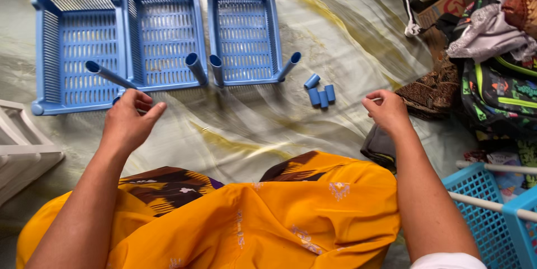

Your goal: The person sits on the floor and disassembles a blue plastic storage rack. They wipe the rack with a cloth, then remove the connecting rods and baskets, separating the unit into individual components.

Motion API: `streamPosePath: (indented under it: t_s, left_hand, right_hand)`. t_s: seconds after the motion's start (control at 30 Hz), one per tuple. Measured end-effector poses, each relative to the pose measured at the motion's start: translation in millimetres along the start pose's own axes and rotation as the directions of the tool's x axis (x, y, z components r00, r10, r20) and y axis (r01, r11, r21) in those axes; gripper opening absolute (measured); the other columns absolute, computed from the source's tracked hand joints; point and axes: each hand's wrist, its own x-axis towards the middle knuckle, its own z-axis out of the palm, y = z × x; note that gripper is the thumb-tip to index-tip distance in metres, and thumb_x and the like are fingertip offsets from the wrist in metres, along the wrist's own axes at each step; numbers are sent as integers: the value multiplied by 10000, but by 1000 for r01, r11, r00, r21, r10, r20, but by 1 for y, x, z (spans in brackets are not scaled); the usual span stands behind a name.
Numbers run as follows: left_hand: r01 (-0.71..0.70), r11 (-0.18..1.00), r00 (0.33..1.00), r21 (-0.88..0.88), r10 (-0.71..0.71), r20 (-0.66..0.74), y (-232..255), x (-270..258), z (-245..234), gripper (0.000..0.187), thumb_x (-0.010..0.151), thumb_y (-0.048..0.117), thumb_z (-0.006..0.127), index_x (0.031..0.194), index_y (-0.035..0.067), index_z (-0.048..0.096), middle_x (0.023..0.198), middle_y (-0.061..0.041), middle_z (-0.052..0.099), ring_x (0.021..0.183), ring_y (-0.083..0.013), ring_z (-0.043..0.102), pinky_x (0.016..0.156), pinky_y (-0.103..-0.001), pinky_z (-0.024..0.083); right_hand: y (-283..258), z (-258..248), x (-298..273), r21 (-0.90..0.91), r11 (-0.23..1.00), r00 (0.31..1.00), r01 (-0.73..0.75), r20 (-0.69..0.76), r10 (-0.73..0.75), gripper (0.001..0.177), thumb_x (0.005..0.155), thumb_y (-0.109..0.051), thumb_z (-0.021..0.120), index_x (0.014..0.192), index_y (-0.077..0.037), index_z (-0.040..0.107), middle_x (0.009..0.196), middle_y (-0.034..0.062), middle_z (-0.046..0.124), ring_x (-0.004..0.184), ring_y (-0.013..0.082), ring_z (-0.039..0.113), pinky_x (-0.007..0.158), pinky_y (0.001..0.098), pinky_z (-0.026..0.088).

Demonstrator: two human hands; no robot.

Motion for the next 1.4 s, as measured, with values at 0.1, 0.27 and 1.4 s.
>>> streamPosePath:
  t_s: [0.1, 0.27, 1.4]
  left_hand:
    - [0, 998, 991, -60, 8, 133, 26, -26, 27, 422, 878, 371, 779, 1143, 56, 687, 1059, -128, 757, 960, -246, 730, 840, -391, 571]
    - [-108, 963, 980, -246, 145, 136, 73, -25, 95, 447, 886, 342, 761, 1194, 40, 644, 1037, -135, 754, 913, -225, 741, 792, -369, 587]
    - [-552, 800, 794, 233, 590, -145, 122, -34, 228, 176, 951, 373, 656, 1056, 242, 709, 1184, -67, 696, 1156, -375, 619, 1100, -727, 243]
  right_hand:
    - [72, -7, -8, -173, 984, 999, -32, -21, 29, 370, 859, -323, 802, 1110, -55, 754, 1006, 146, 762, 891, 264, 715, 787, 392, 545]
    - [79, -3, -21, 152, 977, 987, -151, 74, 141, 360, 902, -266, 770, 1152, -9, 732, 1028, 153, 758, 853, 236, 698, 727, 356, 545]
    - [-165, 95, -76, 234, 923, 944, 306, 50, -326, 314, 873, -243, 808, 1105, -62, 697, 889, 64, 762, 737, 145, 729, 699, 303, 581]
